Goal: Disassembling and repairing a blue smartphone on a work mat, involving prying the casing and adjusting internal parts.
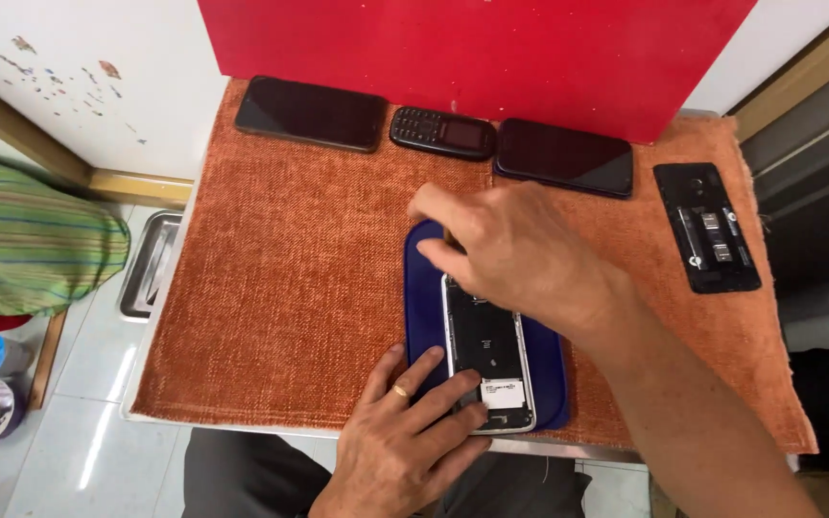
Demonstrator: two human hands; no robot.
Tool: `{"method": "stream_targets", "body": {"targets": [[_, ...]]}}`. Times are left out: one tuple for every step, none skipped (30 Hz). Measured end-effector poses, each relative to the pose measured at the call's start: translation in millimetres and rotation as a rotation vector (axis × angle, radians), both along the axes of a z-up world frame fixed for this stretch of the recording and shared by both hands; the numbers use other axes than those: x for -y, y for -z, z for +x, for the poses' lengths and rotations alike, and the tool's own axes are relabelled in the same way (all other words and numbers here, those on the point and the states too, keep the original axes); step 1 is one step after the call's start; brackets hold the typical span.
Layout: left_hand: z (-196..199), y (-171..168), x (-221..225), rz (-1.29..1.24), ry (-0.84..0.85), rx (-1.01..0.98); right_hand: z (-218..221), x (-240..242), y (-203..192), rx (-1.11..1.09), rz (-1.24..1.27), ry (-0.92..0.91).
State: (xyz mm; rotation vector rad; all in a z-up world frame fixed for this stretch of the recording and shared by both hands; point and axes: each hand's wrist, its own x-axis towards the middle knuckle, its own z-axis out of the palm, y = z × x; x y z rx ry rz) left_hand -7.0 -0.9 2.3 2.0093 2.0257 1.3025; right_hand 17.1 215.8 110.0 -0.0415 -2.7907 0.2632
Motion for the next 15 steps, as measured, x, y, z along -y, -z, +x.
{"method": "stream_targets", "body": {"targets": [[0,2,0,0.003,0.001,0.001,2,3,-4,0.001,0.003,0.001],[-1,3,0,-0.024,0.03,0.011,4,7,-7,-0.026,-0.066,0.002],[-2,5,2,-0.054,0.057,0.022,5,11,-10,-0.053,-0.138,0.0],[-2,5,0,-0.053,0.056,0.022,3,7,-7,-0.052,-0.137,-0.001],[-1,4,1,-0.043,0.039,0.016,4,4,-3,-0.09,-0.077,0.014],[0,4,1,-0.034,0.022,0.009,5,0,2,-0.127,-0.016,0.028],[0,6,0,-0.031,0.026,0.006,5,-1,3,-0.129,-0.013,0.032],[1,7,-1,-0.037,0.018,0.007,5,-3,4,-0.151,-0.01,0.008],[2,9,0,-0.045,0.005,0.011,6,-4,6,-0.17,-0.008,-0.021],[2,9,-1,-0.043,0.005,0.012,7,-1,2,-0.169,-0.007,-0.021],[2,8,0,-0.045,0.009,0.016,8,2,-1,-0.137,-0.043,-0.046],[2,8,0,-0.047,0.013,0.02,9,6,-5,-0.106,-0.08,-0.071],[1,8,0,-0.049,0.009,0.021,8,6,-2,-0.104,-0.082,-0.075],[1,7,0,-0.045,0.009,0.016,8,6,0,-0.144,-0.052,-0.065],[1,7,0,-0.044,0.014,0.01,8,6,3,-0.185,-0.023,-0.052]]}}
